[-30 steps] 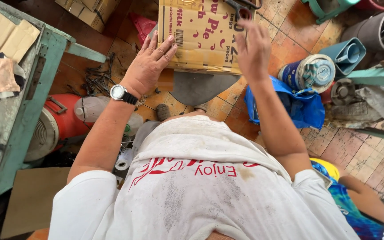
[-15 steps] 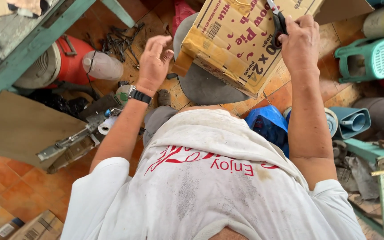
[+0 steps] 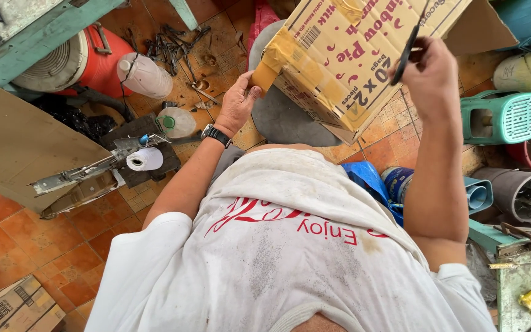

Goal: The person tapes a cardboard box shut using a roll of tape, applying the tape along the seams by hand and cutting it with shears.

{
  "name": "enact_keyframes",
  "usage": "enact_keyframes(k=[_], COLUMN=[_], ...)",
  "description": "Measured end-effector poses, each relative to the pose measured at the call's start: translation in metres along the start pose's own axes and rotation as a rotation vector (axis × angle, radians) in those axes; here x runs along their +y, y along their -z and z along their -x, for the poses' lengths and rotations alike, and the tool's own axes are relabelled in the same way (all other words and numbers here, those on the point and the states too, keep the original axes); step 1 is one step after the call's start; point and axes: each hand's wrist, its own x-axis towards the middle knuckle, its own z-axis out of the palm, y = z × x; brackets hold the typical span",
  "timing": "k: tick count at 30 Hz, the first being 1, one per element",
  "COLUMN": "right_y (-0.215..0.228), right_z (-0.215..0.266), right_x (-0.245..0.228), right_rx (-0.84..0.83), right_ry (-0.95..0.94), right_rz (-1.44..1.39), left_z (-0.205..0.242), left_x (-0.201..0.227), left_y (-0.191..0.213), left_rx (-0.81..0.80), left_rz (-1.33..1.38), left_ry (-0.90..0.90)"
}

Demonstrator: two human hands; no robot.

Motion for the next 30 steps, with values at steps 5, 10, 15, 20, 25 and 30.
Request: enact_keyframes(k=[5, 10, 15, 20, 25, 30], right_y=[-0.037, -0.105, -0.158, -0.185, -0.188, -0.192], right_z=[0.004, -0.019, -0.063, -0.087, -0.094, -0.096], right_x=[0.043, 0.041, 0.041, 0.023, 0.023, 0.031], right_rx=[-0.089, -0.116, 0.002, 0.052, 0.057, 0.096], right_ry=[0.158, 0.209, 0.657, 0.738, 0.800, 0.803], right_rz=[0.036, 0.178, 0.700, 0.953, 1.025, 0.965], left_z=[-0.004, -0.007, -0.008, -0.012, -0.015, -0.011], left_x=[-0.003, -0.010, -0.013, -0.013, -0.013, 0.011], left_y=[0.004, 0.007, 0.008, 0.006, 0.006, 0.009], left_rx=[-0.029, -0.035, -0.040, -0.034, 0.012, -0.085], left_rz=[-0.026, -0.172, -0.206, -0.229, -0.225, -0.321], left_ry=[-0.015, -0.035, -0.071, -0.114, -0.308, -0.068])
